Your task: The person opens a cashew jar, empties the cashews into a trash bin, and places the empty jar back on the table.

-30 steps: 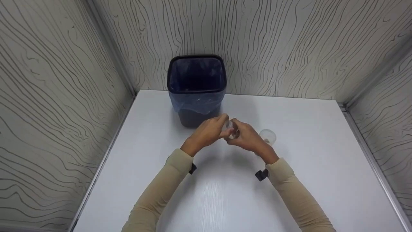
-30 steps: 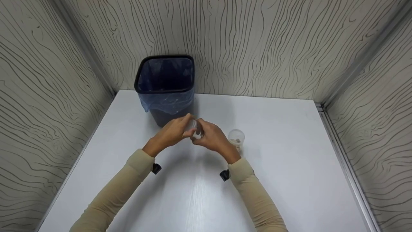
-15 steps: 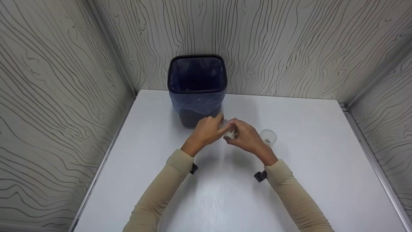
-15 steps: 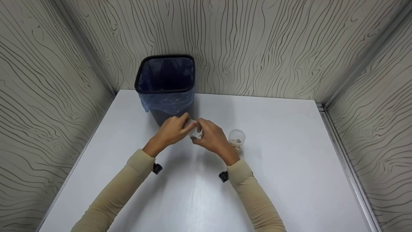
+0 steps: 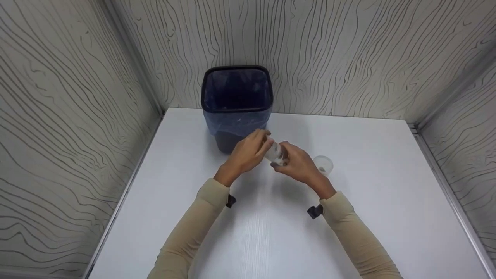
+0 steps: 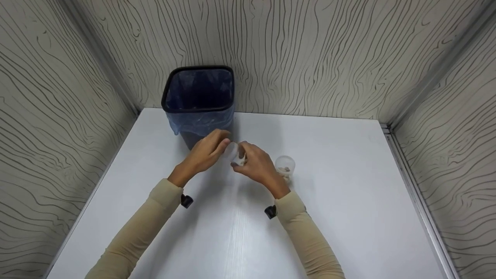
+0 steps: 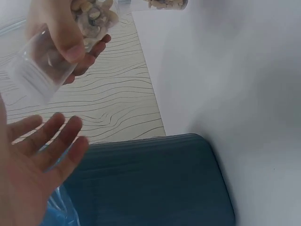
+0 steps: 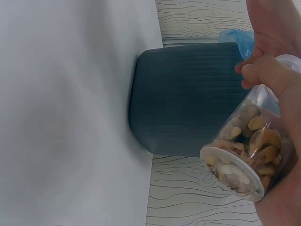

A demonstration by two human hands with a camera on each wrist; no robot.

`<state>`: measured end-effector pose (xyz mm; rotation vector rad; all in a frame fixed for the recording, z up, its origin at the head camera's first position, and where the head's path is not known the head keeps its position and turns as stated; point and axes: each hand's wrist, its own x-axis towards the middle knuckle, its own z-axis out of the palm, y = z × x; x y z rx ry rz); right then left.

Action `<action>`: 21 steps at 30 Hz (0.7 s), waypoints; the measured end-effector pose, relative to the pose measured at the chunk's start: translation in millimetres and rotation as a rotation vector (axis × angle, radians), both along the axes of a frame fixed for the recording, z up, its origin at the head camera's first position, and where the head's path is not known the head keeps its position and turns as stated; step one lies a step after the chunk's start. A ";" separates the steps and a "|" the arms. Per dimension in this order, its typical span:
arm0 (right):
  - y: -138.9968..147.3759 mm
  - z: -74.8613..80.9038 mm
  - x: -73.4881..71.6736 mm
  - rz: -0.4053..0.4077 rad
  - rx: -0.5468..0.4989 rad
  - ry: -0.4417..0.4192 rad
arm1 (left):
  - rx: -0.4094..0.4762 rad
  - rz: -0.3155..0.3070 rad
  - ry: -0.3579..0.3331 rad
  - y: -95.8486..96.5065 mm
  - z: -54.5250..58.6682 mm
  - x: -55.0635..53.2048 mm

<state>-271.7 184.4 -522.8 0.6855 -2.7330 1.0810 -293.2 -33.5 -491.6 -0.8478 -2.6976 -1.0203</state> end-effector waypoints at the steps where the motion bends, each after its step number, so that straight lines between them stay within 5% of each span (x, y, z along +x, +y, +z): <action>1: 0.1 -0.2 -0.4 0.000 -0.001 -0.005 | 0.011 -0.011 0.013 -0.9 0.7 -0.2; 8: 3.1 -0.5 -2.3 -0.018 -0.010 -0.039 | 0.060 -0.170 0.117 -7.0 2.3 0.1; 14: 5.1 -1.0 -2.1 -0.011 -0.010 -0.055 | 0.112 -0.337 0.126 -9.3 1.8 1.1; 21: 5.0 -3.4 -3.2 -0.002 -0.004 -0.039 | 0.128 -0.401 0.119 -9.8 0.5 0.7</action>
